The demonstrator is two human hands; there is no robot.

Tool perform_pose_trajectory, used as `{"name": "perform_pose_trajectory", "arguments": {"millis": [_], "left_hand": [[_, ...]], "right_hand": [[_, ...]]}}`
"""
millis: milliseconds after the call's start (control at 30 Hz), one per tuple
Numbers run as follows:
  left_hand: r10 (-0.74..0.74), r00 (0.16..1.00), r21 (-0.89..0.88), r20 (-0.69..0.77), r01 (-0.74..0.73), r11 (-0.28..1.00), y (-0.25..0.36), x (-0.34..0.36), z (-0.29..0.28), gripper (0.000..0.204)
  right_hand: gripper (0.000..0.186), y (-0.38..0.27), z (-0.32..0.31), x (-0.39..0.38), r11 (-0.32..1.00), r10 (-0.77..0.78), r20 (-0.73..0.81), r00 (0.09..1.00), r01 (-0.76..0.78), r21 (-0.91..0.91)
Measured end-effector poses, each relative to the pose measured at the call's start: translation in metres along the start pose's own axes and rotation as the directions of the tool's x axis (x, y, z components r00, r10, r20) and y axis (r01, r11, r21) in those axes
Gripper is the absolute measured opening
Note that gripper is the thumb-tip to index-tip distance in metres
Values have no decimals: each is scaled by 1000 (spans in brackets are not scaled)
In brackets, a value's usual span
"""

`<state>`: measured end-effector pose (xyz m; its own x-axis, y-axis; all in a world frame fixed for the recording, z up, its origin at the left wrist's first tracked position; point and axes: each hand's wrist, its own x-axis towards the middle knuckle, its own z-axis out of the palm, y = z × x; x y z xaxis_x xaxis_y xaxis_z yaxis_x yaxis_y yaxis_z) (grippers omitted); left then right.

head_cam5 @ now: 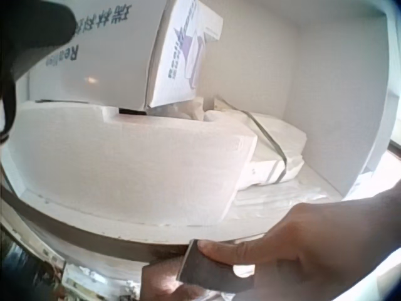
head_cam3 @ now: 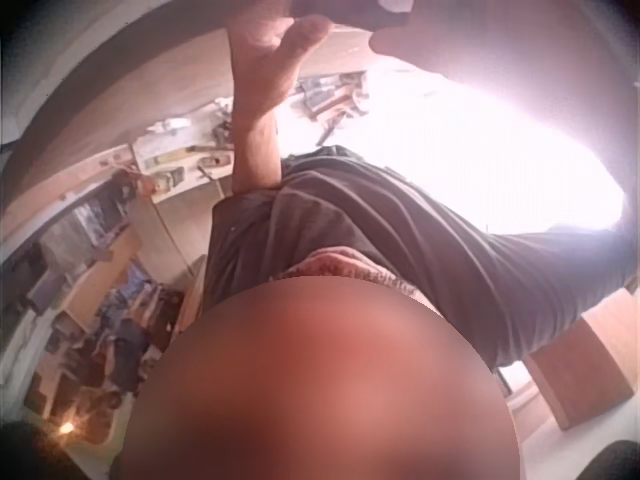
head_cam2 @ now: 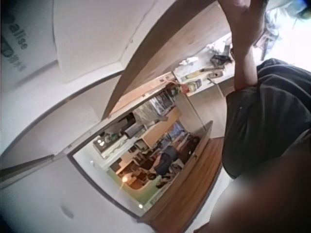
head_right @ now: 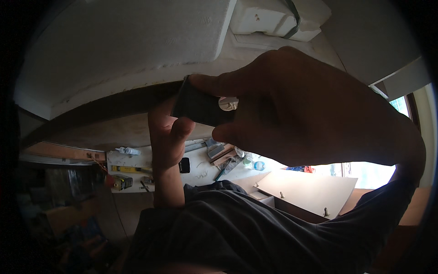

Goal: The person hammers a metal bracket into a cabinet and then uses a sanding block to smooth the cabinet edge. The person handles a hammer, metal bracket, and sanding block while working on the cabinet interior.

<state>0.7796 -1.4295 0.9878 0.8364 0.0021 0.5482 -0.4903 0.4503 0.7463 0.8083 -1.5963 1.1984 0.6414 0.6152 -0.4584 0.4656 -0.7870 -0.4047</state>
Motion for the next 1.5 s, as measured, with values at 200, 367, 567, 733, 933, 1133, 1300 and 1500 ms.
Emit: {"name": "perform_pose_trajectory", "arguments": {"millis": [200, 367, 567, 733, 933, 1133, 1300, 1500], "left_hand": [[11, 997, -127, -72, -20, 992, -2, 0, 8, 51], [-14, 998, -158, -53, 6, 987, -6, 2, 3, 48], [65, 998, -186, -19, -68, 980, -9, 2, 2, 52], [68, 997, -265, -40, -76, 961, -9, 1, 4, 58], [89, 986, -241, -141, -121, 963, -10, -4, 8, 48], [95, 989, -248, -110, -120, 961, -11, -6, -1, 34], [126, 992, -257, -33, -130, 958, -13, 0, -3, 49], [28, 998, -264, -56, -42, 964, -8, -4, -5, 70]], "right_hand": [[65, 8, 2, 8, 974, -225, -59, 973, 225, -12], [65, 1, 2, 10, 990, -51, -95, 994, 38, -138], [64, -13, 7, 6, 984, 74, -94, 993, -88, -155], [66, -14, 5, 5, 990, 102, -78, 992, -109, -92], [69, -11, 6, 19, 989, -81, -77, 994, 71, -127], [69, -7, 8, 28, 974, -141, -144, 979, 111, -198], [70, -5, 9, 17, 991, -100, -119, 988, 88, -103], [69, -12, 10, 13, 954, -273, -103, 956, 255, -157]]}}
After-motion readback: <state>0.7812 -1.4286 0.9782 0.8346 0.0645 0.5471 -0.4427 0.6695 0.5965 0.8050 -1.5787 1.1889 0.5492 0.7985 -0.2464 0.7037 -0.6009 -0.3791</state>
